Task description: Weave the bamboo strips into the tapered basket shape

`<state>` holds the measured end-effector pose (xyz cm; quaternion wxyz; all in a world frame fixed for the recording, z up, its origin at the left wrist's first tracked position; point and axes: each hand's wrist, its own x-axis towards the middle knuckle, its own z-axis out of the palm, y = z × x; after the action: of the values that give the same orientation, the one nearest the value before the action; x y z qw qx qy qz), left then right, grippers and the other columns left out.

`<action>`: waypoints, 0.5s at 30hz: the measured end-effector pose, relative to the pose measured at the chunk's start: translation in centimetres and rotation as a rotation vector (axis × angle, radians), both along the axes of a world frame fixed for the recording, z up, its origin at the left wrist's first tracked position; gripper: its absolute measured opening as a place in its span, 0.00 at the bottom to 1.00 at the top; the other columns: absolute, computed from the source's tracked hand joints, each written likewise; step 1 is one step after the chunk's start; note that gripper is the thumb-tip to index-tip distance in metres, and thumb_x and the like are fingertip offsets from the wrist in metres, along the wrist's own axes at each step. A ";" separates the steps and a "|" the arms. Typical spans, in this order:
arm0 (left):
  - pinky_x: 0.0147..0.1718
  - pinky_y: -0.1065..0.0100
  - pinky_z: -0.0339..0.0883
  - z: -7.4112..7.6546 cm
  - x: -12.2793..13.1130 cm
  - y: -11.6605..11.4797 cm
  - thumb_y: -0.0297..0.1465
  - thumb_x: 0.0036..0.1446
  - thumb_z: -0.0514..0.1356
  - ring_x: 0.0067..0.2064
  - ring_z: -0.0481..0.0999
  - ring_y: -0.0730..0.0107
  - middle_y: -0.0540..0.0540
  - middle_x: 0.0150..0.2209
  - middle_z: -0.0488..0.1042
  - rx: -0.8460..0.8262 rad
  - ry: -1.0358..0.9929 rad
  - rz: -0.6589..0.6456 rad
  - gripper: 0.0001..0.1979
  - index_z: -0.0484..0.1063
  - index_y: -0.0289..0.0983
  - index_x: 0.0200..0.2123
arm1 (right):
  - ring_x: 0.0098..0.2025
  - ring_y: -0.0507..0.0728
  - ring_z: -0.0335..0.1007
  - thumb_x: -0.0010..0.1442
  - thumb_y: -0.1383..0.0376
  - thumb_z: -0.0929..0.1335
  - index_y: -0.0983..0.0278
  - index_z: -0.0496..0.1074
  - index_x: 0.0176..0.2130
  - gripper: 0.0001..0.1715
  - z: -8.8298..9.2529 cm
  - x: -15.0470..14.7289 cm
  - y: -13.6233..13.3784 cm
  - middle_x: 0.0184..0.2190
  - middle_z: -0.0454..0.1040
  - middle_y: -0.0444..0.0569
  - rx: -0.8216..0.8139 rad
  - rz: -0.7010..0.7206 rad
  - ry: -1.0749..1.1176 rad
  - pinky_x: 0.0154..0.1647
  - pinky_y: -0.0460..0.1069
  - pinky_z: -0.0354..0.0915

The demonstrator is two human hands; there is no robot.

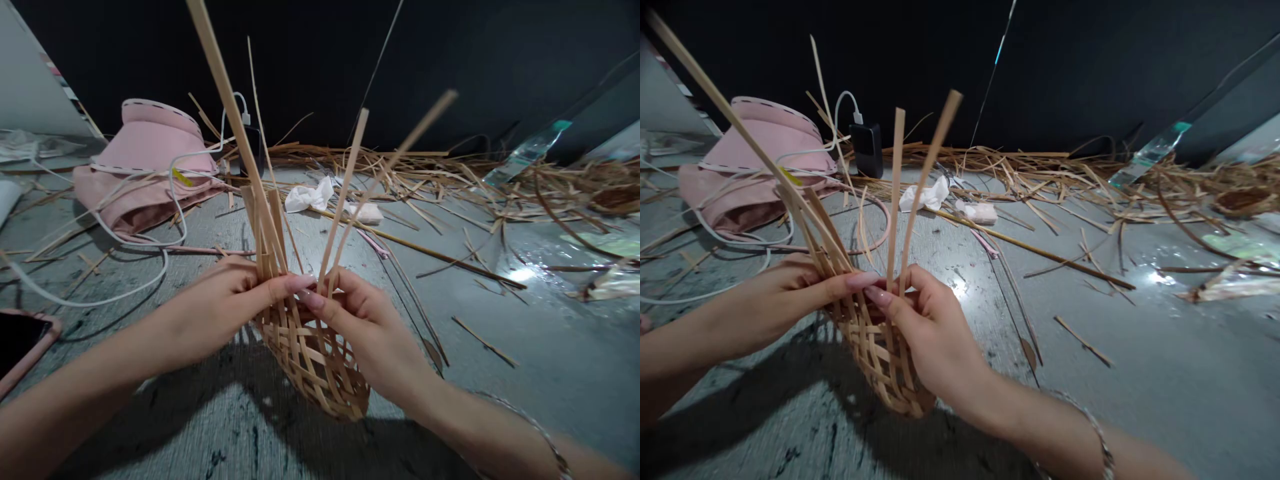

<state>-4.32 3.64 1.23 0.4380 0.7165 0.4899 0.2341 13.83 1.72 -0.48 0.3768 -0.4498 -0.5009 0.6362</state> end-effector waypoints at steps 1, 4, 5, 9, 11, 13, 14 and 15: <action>0.54 0.64 0.61 0.0 -0.1 0.0 0.53 0.58 0.52 0.49 0.74 0.59 0.51 0.42 0.81 0.001 0.000 0.004 0.23 0.81 0.46 0.37 | 0.28 0.51 0.68 0.55 0.56 0.70 0.62 0.65 0.31 0.14 -0.1 0.0 0.0 0.26 0.70 0.42 -0.016 -0.013 0.011 0.29 0.46 0.67; 0.52 0.64 0.62 -0.1 -0.1 0.1 0.52 0.60 0.52 0.45 0.76 0.60 0.51 0.40 0.81 -0.022 0.009 0.000 0.23 0.81 0.44 0.36 | 0.28 0.52 0.69 0.55 0.54 0.71 0.62 0.64 0.30 0.16 -0.2 0.0 -0.1 0.25 0.70 0.42 -0.019 -0.049 0.018 0.30 0.47 0.67; 0.50 0.63 0.63 -0.1 0.0 0.1 0.51 0.60 0.52 0.43 0.76 0.60 0.50 0.39 0.82 -0.015 0.014 -0.012 0.23 0.81 0.43 0.34 | 0.28 0.52 0.69 0.55 0.54 0.71 0.62 0.64 0.30 0.16 -0.1 0.0 0.0 0.26 0.71 0.42 -0.013 -0.058 0.011 0.30 0.47 0.67; 0.45 0.63 0.65 0.3 0.4 0.0 0.47 0.61 0.51 0.40 0.77 0.59 0.47 0.34 0.82 -0.011 0.066 0.028 0.24 0.81 0.39 0.29 | 0.28 0.52 0.69 0.54 0.54 0.71 0.63 0.65 0.29 0.17 0.2 0.2 0.3 0.26 0.72 0.43 -0.018 -0.021 -0.084 0.30 0.47 0.66; 0.43 0.64 0.66 0.6 0.3 0.0 0.45 0.62 0.51 0.39 0.77 0.60 0.48 0.33 0.82 0.023 0.052 0.000 0.23 0.80 0.39 0.27 | 0.30 0.52 0.71 0.55 0.54 0.71 0.63 0.67 0.29 0.16 0.5 0.4 0.6 0.26 0.73 0.44 0.002 0.029 -0.127 0.32 0.47 0.67; 0.44 0.65 0.66 0.9 0.1 -0.1 0.44 0.61 0.53 0.40 0.77 0.60 0.48 0.32 0.81 0.067 0.043 -0.017 0.22 0.80 0.39 0.26 | 0.33 0.53 0.72 0.56 0.56 0.70 0.63 0.68 0.29 0.14 0.9 0.7 1.0 0.27 0.73 0.44 0.042 0.098 -0.162 0.35 0.48 0.68; 0.44 0.65 0.66 1.0 -0.1 -0.1 0.44 0.60 0.54 0.40 0.77 0.60 0.49 0.31 0.81 0.071 0.042 -0.012 0.20 0.80 0.40 0.26 | 0.33 0.53 0.73 0.56 0.58 0.71 0.64 0.69 0.29 0.13 1.0 0.9 1.2 0.27 0.73 0.44 0.056 0.142 -0.185 0.36 0.48 0.68; 0.44 0.65 0.66 1.1 -0.3 -0.1 0.44 0.59 0.56 0.40 0.76 0.60 0.48 0.30 0.80 0.061 0.039 -0.010 0.19 0.80 0.40 0.26 | 0.34 0.53 0.72 0.55 0.60 0.71 0.64 0.70 0.29 0.11 1.2 1.0 1.4 0.27 0.73 0.44 0.064 0.183 -0.207 0.37 0.48 0.67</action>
<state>-4.62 3.59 2.28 0.4075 0.7365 0.4873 0.2325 14.85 3.09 0.67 0.2777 -0.4531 -0.5960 0.6020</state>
